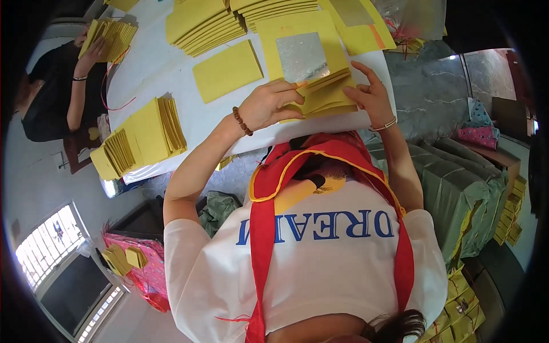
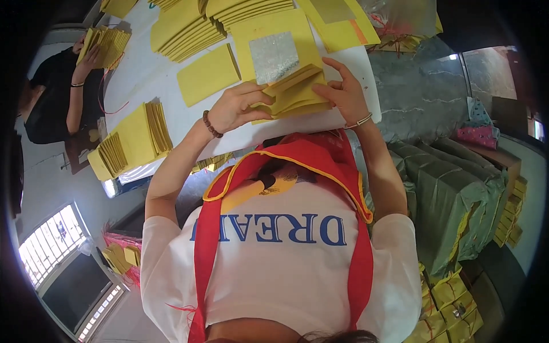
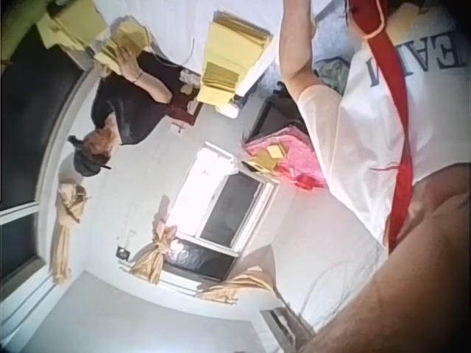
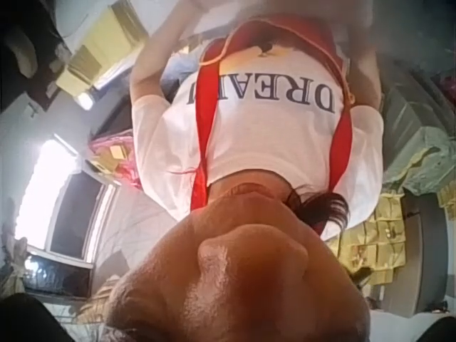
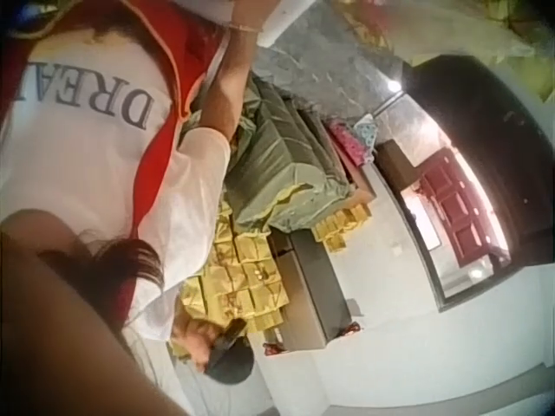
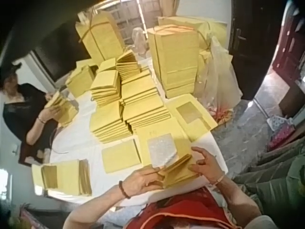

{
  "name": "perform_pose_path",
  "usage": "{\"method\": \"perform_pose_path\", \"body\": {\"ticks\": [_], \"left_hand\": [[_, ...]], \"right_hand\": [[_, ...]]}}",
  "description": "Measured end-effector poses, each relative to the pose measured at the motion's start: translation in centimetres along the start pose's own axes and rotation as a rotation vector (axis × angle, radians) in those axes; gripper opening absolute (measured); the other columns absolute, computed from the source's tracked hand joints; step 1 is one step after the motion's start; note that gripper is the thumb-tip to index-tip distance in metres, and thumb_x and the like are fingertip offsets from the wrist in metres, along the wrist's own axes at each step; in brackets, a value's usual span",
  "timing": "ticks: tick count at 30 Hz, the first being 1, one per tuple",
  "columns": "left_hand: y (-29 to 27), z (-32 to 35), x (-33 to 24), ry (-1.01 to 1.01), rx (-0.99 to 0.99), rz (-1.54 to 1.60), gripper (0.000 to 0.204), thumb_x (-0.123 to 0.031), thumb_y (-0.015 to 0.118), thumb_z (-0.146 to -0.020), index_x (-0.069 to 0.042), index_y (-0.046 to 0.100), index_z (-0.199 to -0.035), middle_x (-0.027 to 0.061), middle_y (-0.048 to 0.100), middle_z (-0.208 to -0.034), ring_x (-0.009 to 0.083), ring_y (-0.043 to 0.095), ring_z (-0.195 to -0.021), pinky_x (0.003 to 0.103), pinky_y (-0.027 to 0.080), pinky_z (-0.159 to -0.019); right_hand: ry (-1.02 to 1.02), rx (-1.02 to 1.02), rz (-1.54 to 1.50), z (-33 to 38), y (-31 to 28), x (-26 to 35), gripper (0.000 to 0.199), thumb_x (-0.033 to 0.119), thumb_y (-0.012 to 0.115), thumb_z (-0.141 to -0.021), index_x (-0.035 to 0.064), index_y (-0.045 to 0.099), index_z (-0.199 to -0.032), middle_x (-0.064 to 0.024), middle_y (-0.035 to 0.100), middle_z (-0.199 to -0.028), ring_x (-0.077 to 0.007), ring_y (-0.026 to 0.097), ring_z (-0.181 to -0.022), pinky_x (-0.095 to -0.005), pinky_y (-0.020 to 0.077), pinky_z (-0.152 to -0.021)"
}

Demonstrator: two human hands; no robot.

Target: Sorting and stacking yellow paper sheets with central silver foil squares.

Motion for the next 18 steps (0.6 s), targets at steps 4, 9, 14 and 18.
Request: {"method": "perform_pose_path", "body": {"ticks": [4, 9, 14, 18], "left_hand": [[0.0, 0.0, -0.1, -0.068, 0.012, -0.009, 0.022, -0.025, 0.068, -0.075, -0.006, 0.060, -0.084, 0.0106, 0.059, -0.108, 0.0264, 0.057, -0.084, 0.034, 0.049, -0.071], [-0.1, 0.1, -0.3, -0.017, -0.062, -0.129, 0.012, -0.015, 0.063, -0.078, -0.005, 0.059, -0.083, 0.0110, 0.059, -0.107, 0.0269, 0.058, -0.084, 0.034, 0.050, -0.068], [-0.4, 0.2, 0.3, -0.085, -0.112, -0.055, 0.010, -0.009, 0.060, -0.077, -0.002, 0.054, -0.081, 0.0167, 0.056, -0.104, 0.0205, 0.058, -0.066, 0.030, 0.048, -0.055], [-0.5, 0.1, 0.6, -0.118, -0.086, -0.035, 0.011, -0.008, 0.059, -0.075, -0.002, 0.051, -0.079, 0.0167, 0.055, -0.104, 0.0220, 0.056, -0.065, 0.032, 0.047, -0.055]], "right_hand": [[-0.016, -0.038, 0.013, -0.4, 0.2, 0.3, 0.058, 0.011, 0.069, -0.076, 0.0093, 0.044, -0.128, 0.0022, 0.053, -0.058, -0.0030, 0.040, -0.047, -0.0185, 0.0282, -0.043], [-0.037, -0.059, 0.013, -0.8, 0.2, 0.2, 0.052, 0.014, 0.069, -0.077, 0.0082, 0.047, -0.125, 0.0034, 0.050, -0.055, -0.0028, 0.040, -0.045, -0.0178, 0.0281, -0.041], [-0.084, -0.160, -0.049, -1.3, -2.5, -1.5, 0.049, 0.016, 0.066, -0.080, 0.0083, 0.047, -0.125, -0.0007, 0.056, -0.075, -0.0056, 0.049, -0.065, -0.0195, 0.0374, -0.057], [-0.472, -0.195, 0.266, 0.1, -2.2, 2.9, 0.052, 0.011, 0.066, -0.074, 0.0089, 0.049, -0.124, -0.0056, 0.056, -0.111, -0.0157, 0.050, -0.107, -0.0260, 0.0389, -0.088]]}}
Point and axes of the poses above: each hand's wrist, its own z-axis away from the middle knuckle, its own y-axis out of the palm, x = y × z, the point moved 10 cm from there along -z, towards the middle knuckle
